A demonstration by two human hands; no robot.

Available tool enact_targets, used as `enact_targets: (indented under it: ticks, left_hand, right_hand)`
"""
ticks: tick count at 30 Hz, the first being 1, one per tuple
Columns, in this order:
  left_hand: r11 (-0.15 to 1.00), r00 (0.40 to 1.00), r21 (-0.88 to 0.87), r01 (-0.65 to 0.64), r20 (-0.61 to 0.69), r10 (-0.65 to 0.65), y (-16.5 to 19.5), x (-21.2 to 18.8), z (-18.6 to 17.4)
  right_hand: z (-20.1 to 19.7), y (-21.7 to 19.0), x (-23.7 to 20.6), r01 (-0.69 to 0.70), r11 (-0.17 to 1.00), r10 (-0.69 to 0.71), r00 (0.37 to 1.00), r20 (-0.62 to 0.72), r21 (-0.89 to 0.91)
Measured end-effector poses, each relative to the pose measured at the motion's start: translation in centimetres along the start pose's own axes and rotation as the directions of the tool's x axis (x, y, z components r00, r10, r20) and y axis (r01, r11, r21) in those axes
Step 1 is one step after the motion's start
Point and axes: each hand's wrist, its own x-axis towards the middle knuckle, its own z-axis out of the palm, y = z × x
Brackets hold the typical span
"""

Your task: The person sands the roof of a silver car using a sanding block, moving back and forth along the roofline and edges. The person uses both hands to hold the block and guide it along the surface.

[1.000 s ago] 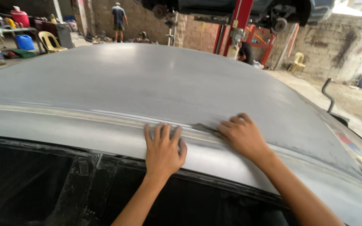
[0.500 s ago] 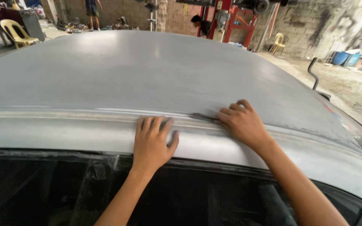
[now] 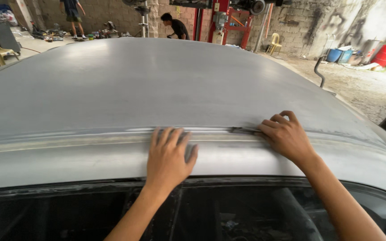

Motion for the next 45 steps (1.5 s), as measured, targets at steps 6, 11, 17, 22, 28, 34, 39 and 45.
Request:
enact_targets:
  ticks: [6, 11, 17, 22, 28, 34, 39, 45]
  left_hand:
    - [0.997, 0.994, 0.0, 0.081, 0.079, -0.081, -1.0, -0.1, -0.8]
    - [0.996, 0.995, -0.022, 0.087, 0.05, -0.085, -0.7, -0.7, -0.4]
    - [0.996, 0.995, -0.009, 0.087, 0.048, -0.086, -1.5, -1.5, -0.3]
    - [0.998, 0.998, 0.007, 0.067, 0.005, -0.067, -1.3, -1.4, -1.4]
    - [0.995, 0.995, 0.014, 0.098, 0.031, -0.098, -1.0, -1.6, -0.9]
    - [0.993, 0.995, -0.07, 0.091, 0.043, -0.088, -3.2, -2.1, -3.6]
    - [0.979, 0.984, 0.109, 0.17, 0.038, -0.175, -6.4, -3.4, -5.3]
    - [0.989, 0.99, 0.061, 0.137, 0.034, -0.139, -8.1, -5.0, -3.3]
  right_hand:
    - [2.7, -1.7, 1.6, 0.14, 0.99, -0.138, 0.985, -0.108, 0.009]
    - [0.5, -2.4, 2.2, 0.074, 0.996, -0.075, 0.996, 0.037, 0.04]
    - [-0.4, -5.0, 4.4, 0.241, 0.97, -0.238, 0.967, -0.095, 0.029]
    - [-0.1, -4.1, 4.2, 0.21, 0.969, -0.198, 0.975, -0.102, 0.127]
    - [-0.5, -5.4, 5.0, 0.271, 0.959, -0.255, 0.954, -0.157, 0.088]
    - [0.0, -5.1, 4.5, 0.201, 0.973, -0.185, 0.973, -0.14, 0.113]
    - [-0.2, -7.5, 6.2, 0.238, 0.97, -0.226, 0.955, -0.194, 0.041]
    - [-0.8, -10.3, 7.8, 0.156, 0.987, -0.154, 0.986, -0.068, 0.025]
